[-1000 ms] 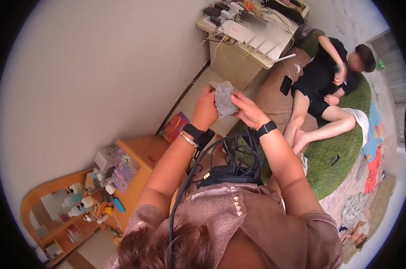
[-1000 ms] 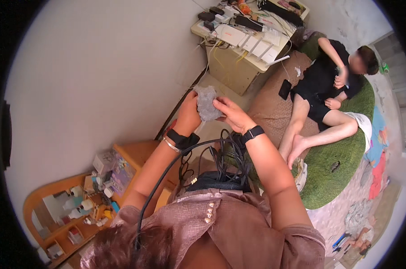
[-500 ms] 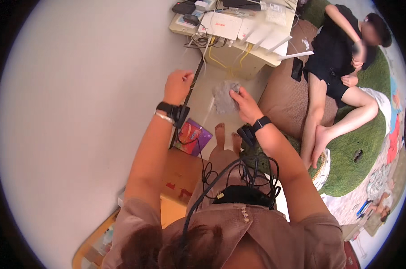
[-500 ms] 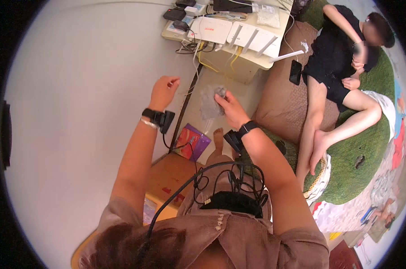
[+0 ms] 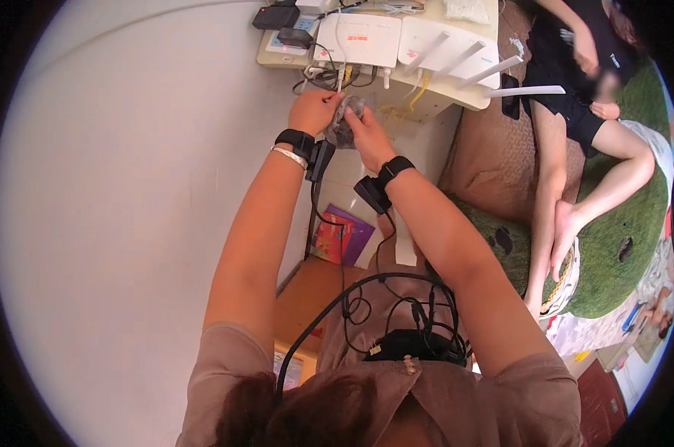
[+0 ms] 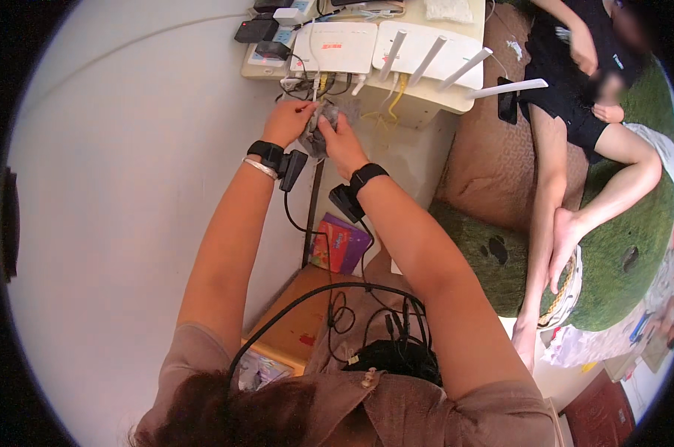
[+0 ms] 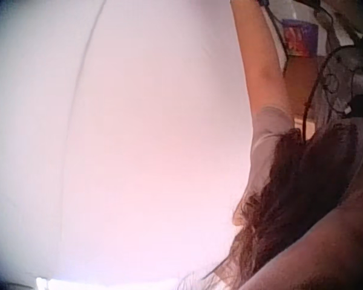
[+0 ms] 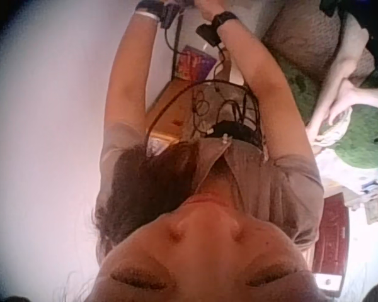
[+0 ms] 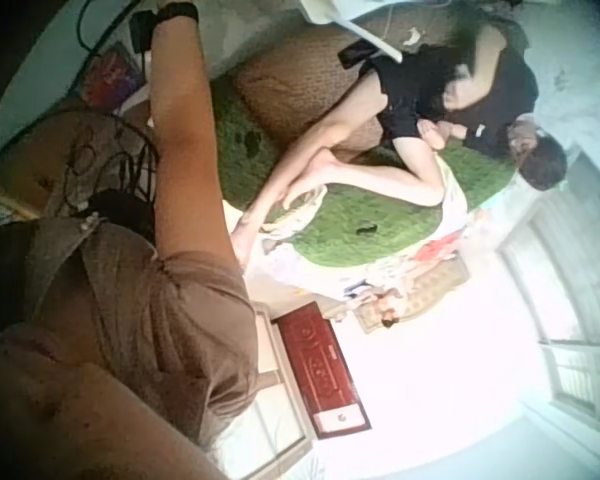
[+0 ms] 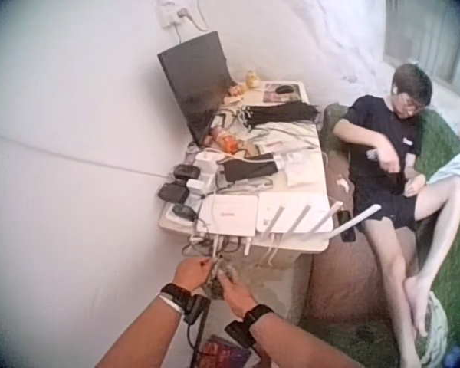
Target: The person wipes the floor and baseboard with a cloth, rinses and wrings the cloth in a bucket of water, and then wipes a desk, wall, and various items on the desk.
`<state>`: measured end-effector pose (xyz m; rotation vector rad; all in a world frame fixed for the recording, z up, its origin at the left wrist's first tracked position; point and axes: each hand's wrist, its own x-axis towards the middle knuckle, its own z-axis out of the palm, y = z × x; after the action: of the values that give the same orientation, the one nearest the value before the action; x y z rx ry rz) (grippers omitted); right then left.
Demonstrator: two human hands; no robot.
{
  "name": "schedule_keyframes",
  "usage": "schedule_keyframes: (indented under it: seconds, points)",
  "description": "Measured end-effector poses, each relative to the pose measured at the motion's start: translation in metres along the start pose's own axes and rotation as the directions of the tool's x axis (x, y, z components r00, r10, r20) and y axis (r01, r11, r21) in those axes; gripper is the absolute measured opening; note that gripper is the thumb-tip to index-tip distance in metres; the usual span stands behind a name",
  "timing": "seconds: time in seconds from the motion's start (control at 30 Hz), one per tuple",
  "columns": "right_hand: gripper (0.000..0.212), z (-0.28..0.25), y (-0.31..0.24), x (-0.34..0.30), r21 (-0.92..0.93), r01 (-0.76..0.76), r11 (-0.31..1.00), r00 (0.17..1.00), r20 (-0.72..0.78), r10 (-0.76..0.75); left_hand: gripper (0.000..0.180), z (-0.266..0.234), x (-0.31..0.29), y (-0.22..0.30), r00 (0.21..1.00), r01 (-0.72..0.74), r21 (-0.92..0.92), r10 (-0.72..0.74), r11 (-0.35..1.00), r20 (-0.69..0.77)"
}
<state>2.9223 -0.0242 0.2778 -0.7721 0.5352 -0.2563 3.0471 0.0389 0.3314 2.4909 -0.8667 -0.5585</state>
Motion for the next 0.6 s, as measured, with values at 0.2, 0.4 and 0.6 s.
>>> schedule_keyframes:
  seconds: [0.2, 0.4, 0.6]
  points:
    - [0.034, -0.001, 0.012, 0.003, -0.116, 0.102, 0.988, 0.995, -0.009, -0.104, 0.036, -0.004, 0.000, 0.010, 0.995, 0.091, -0.048, -0.088, 0.995, 0.055]
    - [0.040, 0.009, 0.016, 0.013, -0.573, 0.262, 0.777, 0.916, -0.105, -0.386, 0.035, -0.001, -0.004, 0.024, 0.994, 0.107, -0.039, -0.107, 0.994, -0.010]
    - [0.027, -0.003, 0.015, -0.004, -0.708, 0.230, 0.667, 0.942, -0.010, -0.336, 0.027, 0.017, 0.002, 0.007, 0.990, -0.037, -0.098, 0.024, 0.994, -0.136]
